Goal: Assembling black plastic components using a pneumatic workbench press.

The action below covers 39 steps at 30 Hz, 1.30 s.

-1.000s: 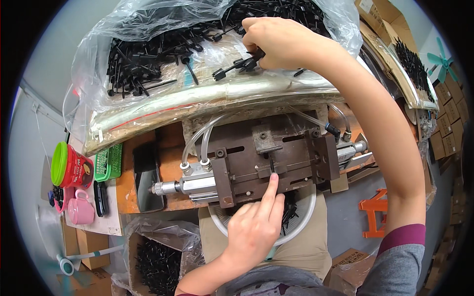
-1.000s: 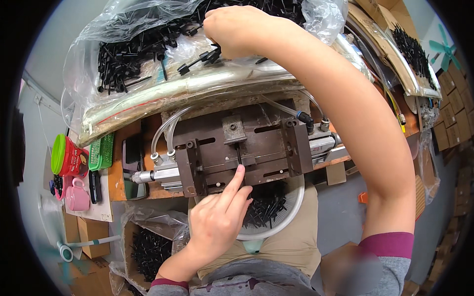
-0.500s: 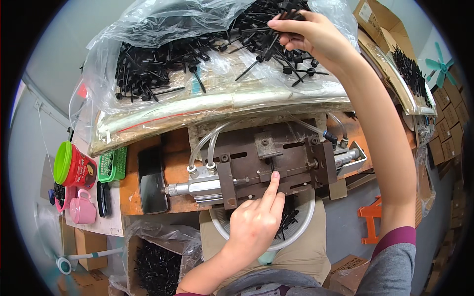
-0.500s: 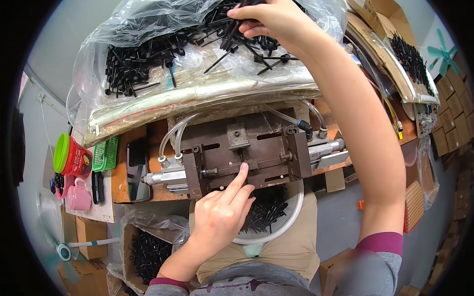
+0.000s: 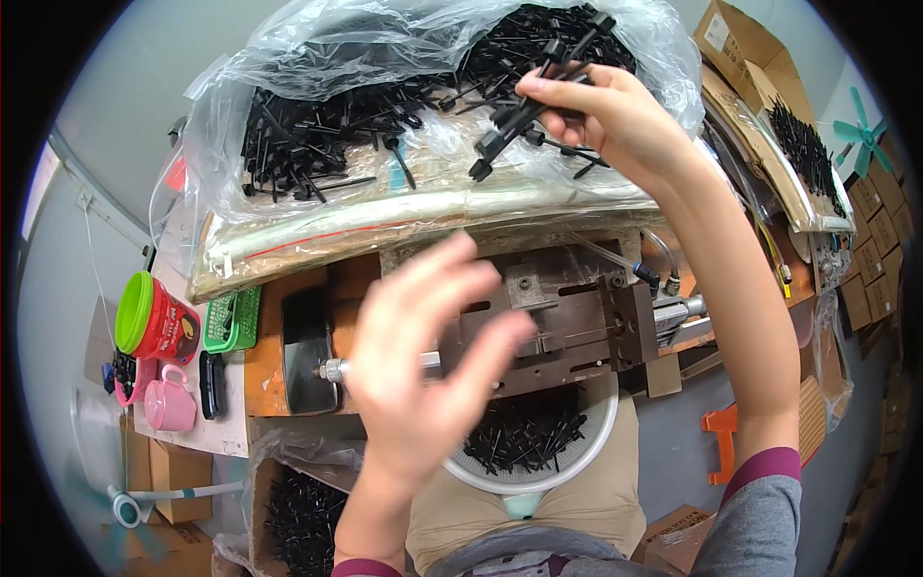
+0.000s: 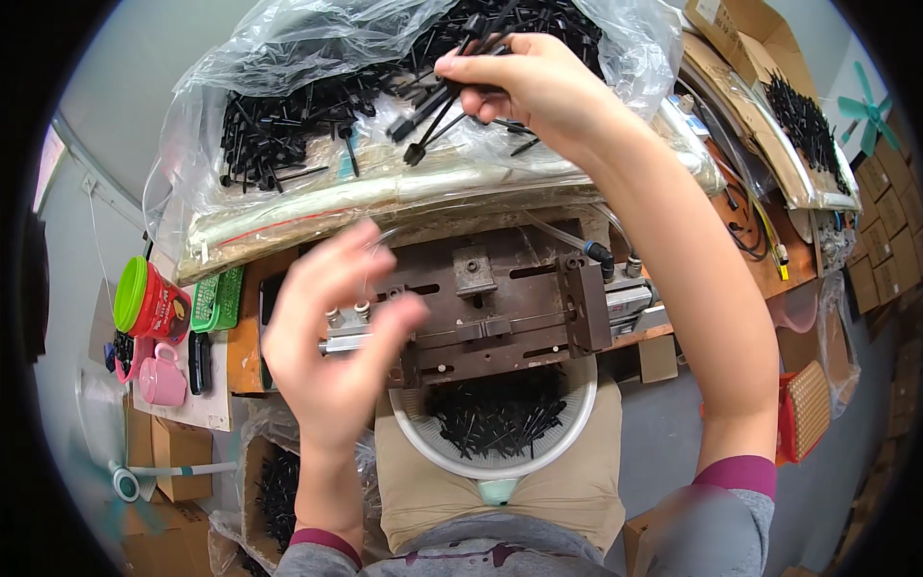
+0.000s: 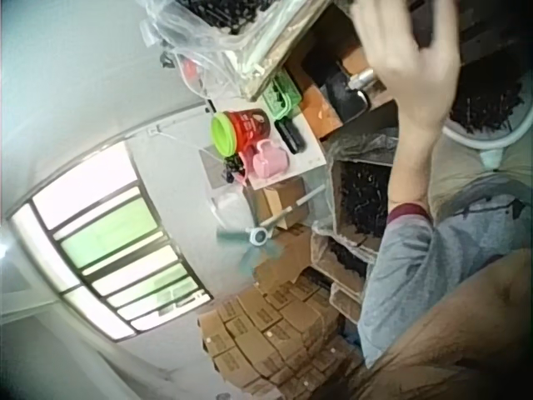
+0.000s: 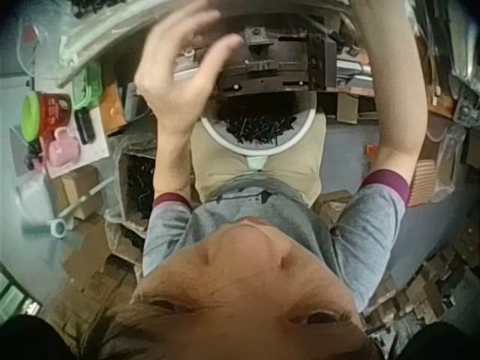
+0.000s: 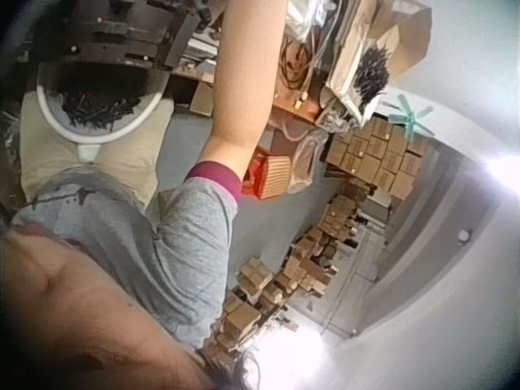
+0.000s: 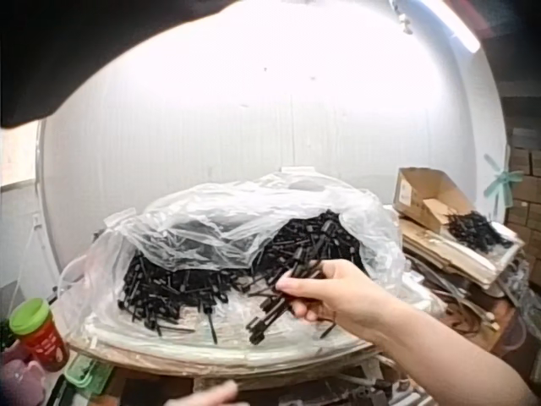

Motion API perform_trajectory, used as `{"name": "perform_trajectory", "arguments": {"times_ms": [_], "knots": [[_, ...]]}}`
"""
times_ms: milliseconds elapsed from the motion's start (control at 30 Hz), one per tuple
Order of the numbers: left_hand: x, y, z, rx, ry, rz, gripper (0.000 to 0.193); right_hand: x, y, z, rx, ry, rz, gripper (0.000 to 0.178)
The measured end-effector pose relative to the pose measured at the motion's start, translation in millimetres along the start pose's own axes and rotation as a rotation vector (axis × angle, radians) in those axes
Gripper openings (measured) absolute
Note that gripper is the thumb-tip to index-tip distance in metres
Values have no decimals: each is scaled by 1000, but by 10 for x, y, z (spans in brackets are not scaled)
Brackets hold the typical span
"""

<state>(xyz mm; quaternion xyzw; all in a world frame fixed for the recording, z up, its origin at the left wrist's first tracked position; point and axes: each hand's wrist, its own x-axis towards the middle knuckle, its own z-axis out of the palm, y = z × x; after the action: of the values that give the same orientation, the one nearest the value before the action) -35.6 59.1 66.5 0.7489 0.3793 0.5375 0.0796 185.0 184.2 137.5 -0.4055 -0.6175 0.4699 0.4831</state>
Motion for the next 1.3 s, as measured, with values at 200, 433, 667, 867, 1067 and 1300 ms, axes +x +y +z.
{"name": "perform_trajectory", "arguments": {"times_ms": [200, 433, 667, 867, 1067, 1300], "knots": [[502, -450, 320, 113, 60, -12, 49, -78, 99, 1, 156, 44, 21, 30], [722, -448, 285, 2, -87, -126, 26, -56, 83, -34, 224, 169, -51, 31], [273, -85, 93, -90, 84, -123, 16, 249, 18, -381, -1400, 289, -810, 14], [-273, 256, 21, -153, -218, -190, 34, 204, 56, 54, -1645, -196, -292, 20], [-742, 275, 167, -34, -385, -139, 28, 40, 35, -98, -1329, -240, -409, 25], [-917, 196, 462, 259, -427, 36, 25, 10, 81, -202, -1182, 3, -445, 10]]}}
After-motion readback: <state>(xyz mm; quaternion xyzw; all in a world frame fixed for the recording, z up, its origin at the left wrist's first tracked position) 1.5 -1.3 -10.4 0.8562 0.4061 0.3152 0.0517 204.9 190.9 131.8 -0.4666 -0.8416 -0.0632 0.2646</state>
